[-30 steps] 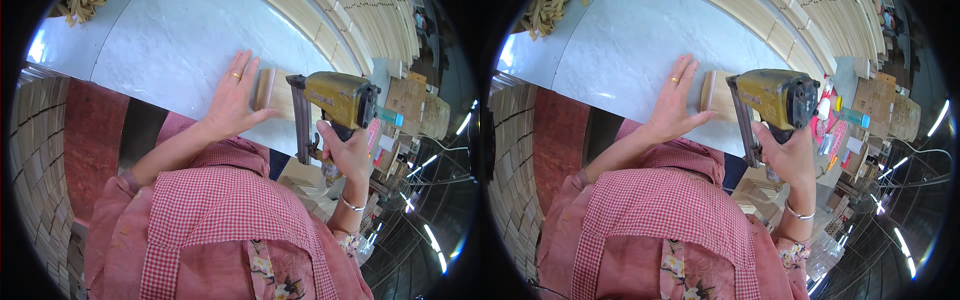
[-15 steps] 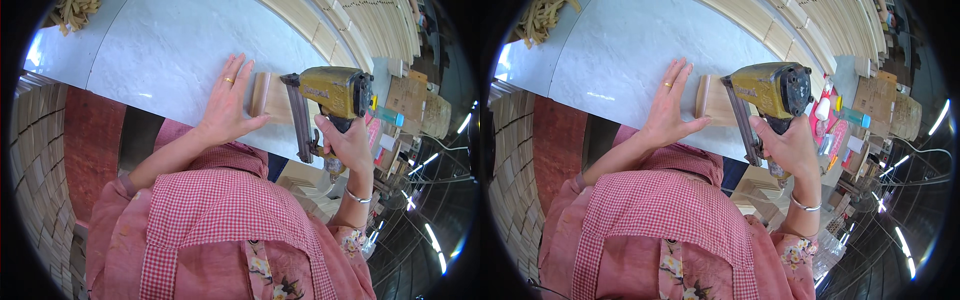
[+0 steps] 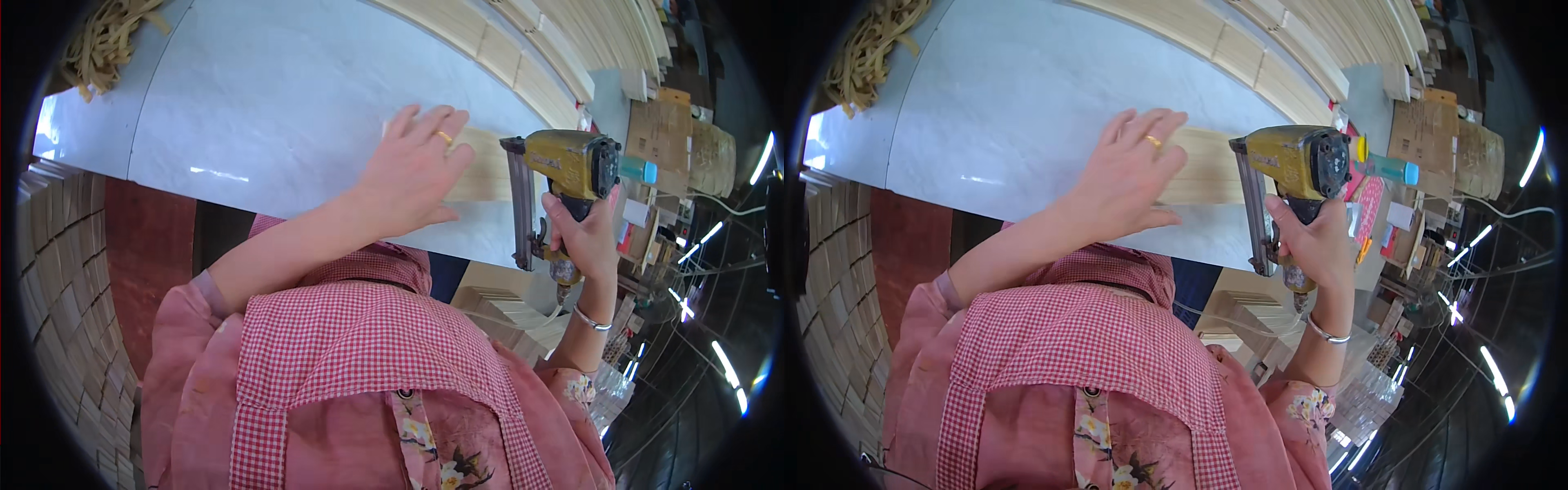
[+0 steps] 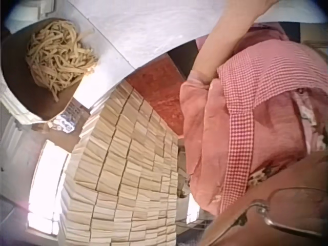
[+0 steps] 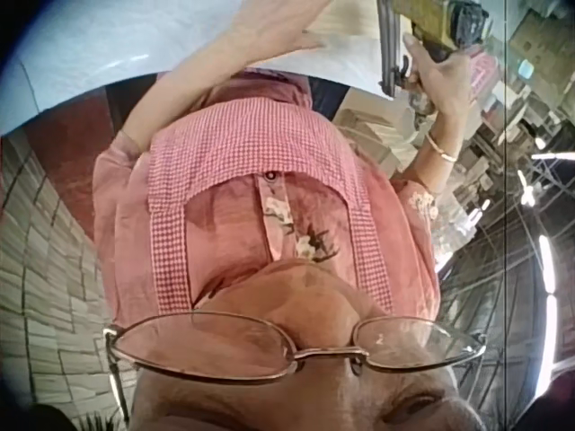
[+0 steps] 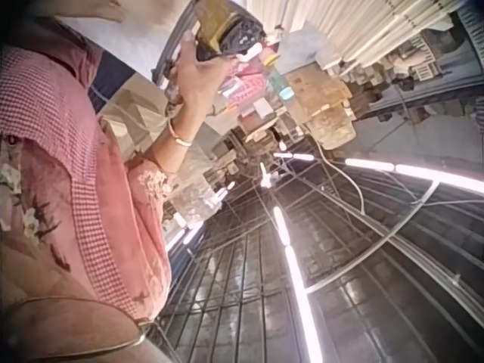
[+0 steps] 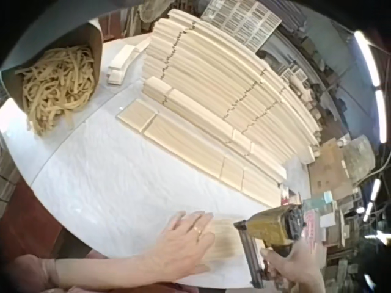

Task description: Assemble wooden boxes by applying glue to the edges and securing them with a pneumatic nail gun.

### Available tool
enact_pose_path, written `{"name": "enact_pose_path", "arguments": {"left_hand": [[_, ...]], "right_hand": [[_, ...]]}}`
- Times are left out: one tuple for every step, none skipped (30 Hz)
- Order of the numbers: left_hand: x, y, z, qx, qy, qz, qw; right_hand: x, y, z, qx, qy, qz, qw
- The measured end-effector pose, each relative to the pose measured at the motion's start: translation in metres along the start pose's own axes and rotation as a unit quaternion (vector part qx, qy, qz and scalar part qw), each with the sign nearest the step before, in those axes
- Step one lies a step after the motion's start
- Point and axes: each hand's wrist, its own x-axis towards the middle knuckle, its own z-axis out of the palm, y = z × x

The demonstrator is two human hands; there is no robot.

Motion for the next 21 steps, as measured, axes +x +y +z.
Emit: {"name": "enact_pose_path", "arguments": {"left_hand": [[0.008, 0.005, 0.004, 0.013, -0.034, 0.018, 0.999], [0.015, 0.007, 0.008, 0.012, -0.035, 0.023, 0.999], [0.021, 0.010, 0.014, 0.037, -0.058, 0.015, 0.998], [0.026, 0.011, 0.019, 0.062, -0.081, 0.007, 0.995], [0.030, 0.012, 0.024, 0.088, -0.103, -0.002, 0.991], [0.034, 0.013, 0.026, 0.114, -0.125, -0.011, 0.986], [0.036, 0.014, 0.028, 0.114, -0.127, -0.008, 0.985], [0.036, 0.013, 0.027, 0.102, -0.125, -0.009, 0.987], [0.037, 0.012, 0.026, 0.091, -0.124, -0.010, 0.988], [0.037, 0.011, 0.025, 0.079, -0.122, -0.012, 0.989], [0.038, 0.011, 0.025, 0.067, -0.120, -0.013, 0.990], [0.038, 0.011, 0.025, 0.067, -0.121, -0.013, 0.990], [0.039, 0.011, 0.025, 0.068, -0.124, -0.016, 0.990], [0.039, 0.011, 0.025, 0.070, -0.126, -0.018, 0.989], [0.039, 0.011, 0.025, 0.071, -0.128, -0.021, 0.989], [0.039, 0.011, 0.026, 0.072, -0.130, -0.024, 0.989], [0.039, 0.011, 0.026, 0.072, -0.130, -0.023, 0.989], [0.039, 0.011, 0.026, 0.071, -0.131, -0.024, 0.989], [0.039, 0.011, 0.026, 0.071, -0.131, -0.025, 0.989], [0.039, 0.011, 0.026, 0.070, -0.131, -0.026, 0.989], [0.038, 0.011, 0.026, 0.069, -0.132, -0.027, 0.988]], "right_hand": [[0.001, 0.004, -0.002, 0.000, -0.005, -0.002, 1.000], [0.001, 0.007, -0.003, 0.002, 0.000, -0.001, 1.000], [0.001, 0.009, -0.004, 0.014, -0.005, -0.007, 1.000], [0.002, 0.011, -0.003, 0.026, -0.009, -0.014, 1.000], [0.003, 0.012, -0.003, 0.038, -0.015, -0.021, 0.999], [0.004, 0.013, -0.003, 0.050, -0.020, -0.029, 0.998], [0.005, 0.014, -0.004, 0.052, -0.018, -0.027, 0.998], [0.006, 0.015, -0.005, 0.045, -0.023, -0.022, 0.998], [0.007, 0.015, -0.006, 0.038, -0.028, -0.017, 0.999], [0.008, 0.015, -0.007, 0.031, -0.033, -0.013, 0.999], [0.009, 0.015, -0.008, 0.024, -0.038, -0.009, 0.999], [0.011, 0.015, -0.007, 0.025, -0.038, -0.008, 0.999], [0.012, 0.015, -0.007, 0.023, -0.040, -0.009, 0.999], [0.014, 0.016, -0.006, 0.020, -0.042, -0.010, 0.999], [0.015, 0.016, -0.006, 0.018, -0.044, -0.011, 0.999], [0.017, 0.017, -0.005, 0.015, -0.046, -0.012, 0.999], [0.017, 0.017, -0.006, 0.016, -0.046, -0.012, 0.999], [0.018, 0.017, -0.006, 0.016, -0.046, -0.012, 0.999], [0.018, 0.017, -0.006, 0.016, -0.046, -0.013, 0.999], [0.019, 0.017, -0.006, 0.015, -0.046, -0.013, 0.999], [0.020, 0.017, -0.006, 0.015, -0.047, -0.013, 0.999]]}}
